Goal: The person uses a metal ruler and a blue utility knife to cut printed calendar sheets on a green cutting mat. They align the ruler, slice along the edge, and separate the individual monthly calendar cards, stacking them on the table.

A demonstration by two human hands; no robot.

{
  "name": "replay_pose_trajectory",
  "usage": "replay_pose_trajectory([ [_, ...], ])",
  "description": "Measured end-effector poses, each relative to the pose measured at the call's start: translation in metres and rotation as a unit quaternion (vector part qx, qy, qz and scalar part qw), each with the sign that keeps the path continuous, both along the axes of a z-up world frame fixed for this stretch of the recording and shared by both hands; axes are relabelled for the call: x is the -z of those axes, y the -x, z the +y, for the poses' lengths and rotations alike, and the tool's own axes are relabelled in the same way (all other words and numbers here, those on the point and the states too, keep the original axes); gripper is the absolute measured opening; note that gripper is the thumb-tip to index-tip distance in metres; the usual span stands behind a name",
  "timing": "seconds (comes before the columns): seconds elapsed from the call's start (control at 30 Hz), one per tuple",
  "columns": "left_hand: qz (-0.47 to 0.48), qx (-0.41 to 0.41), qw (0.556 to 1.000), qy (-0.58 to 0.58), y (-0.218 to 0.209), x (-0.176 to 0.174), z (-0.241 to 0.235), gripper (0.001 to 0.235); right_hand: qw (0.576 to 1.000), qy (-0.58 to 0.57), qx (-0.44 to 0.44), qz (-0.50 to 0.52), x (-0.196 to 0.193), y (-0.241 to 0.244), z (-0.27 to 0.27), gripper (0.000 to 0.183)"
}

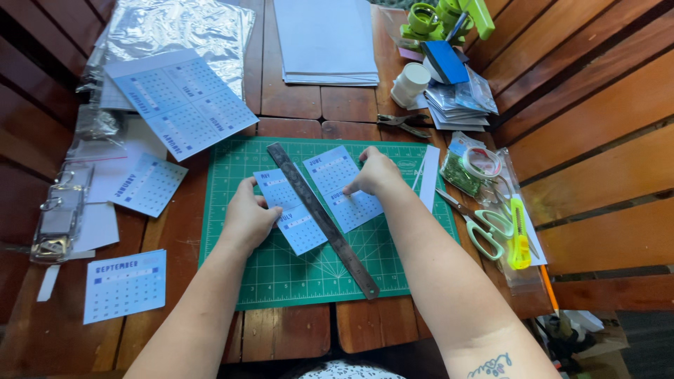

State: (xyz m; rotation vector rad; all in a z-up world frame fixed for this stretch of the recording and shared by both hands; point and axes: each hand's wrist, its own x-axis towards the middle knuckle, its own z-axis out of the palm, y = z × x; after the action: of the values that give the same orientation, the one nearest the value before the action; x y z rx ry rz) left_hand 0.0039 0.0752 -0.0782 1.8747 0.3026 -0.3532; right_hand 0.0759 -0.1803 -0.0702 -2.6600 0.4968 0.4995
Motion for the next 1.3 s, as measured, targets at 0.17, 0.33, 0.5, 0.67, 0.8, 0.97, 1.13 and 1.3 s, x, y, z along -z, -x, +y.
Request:
replay_pose_trajectory([
  [0.17,-0.029,0.037,0.984,-0.171,0.0,-0.039,0.018,0.07,1.0,0.012,0.003,-0.005,0.001,0.0,0.007,0.091],
  [0.33,-0.082,0.031,0.95,-0.3,-0.001,-0.048,0.044,0.056,1.0,0.008,-0.01,-0.011,0.013,-0.007,0.004,0.094],
  [0.5,-0.166,-0.084,0.95,-0.249,0.006,-0.048,0.069,0.04,0.998,0.021,-0.035,-0.042,0.021,0.0,0.0,0.042],
  [0.67,-0.208,-0.177,0.954,0.126,0.019,-0.037,0.054,0.027,0.975,-0.054,-0.041,-0.214,-0.008,0.033,0.0,0.024],
  [0.8,-0.123,-0.219,0.903,0.35,0.039,-0.051,0.013,0.018,0.889,-0.341,-0.011,-0.307,-0.023,0.07,-0.003,0.03],
  [0.97,-0.056,-0.201,0.881,0.425,0.036,-0.022,-0.022,0.013,0.826,-0.503,0.019,-0.252,-0.033,0.102,0.011,0.033],
  [1.13,0.015,-0.19,0.855,0.482,0.04,-0.019,-0.039,0.018,0.806,-0.552,0.037,-0.211,-0.035,0.115,0.018,0.032],
  [1.3,-0.053,-0.254,0.86,0.44,0.046,-0.018,-0.049,0.042,0.766,-0.604,0.048,-0.215,-0.03,0.128,0.028,0.049],
])
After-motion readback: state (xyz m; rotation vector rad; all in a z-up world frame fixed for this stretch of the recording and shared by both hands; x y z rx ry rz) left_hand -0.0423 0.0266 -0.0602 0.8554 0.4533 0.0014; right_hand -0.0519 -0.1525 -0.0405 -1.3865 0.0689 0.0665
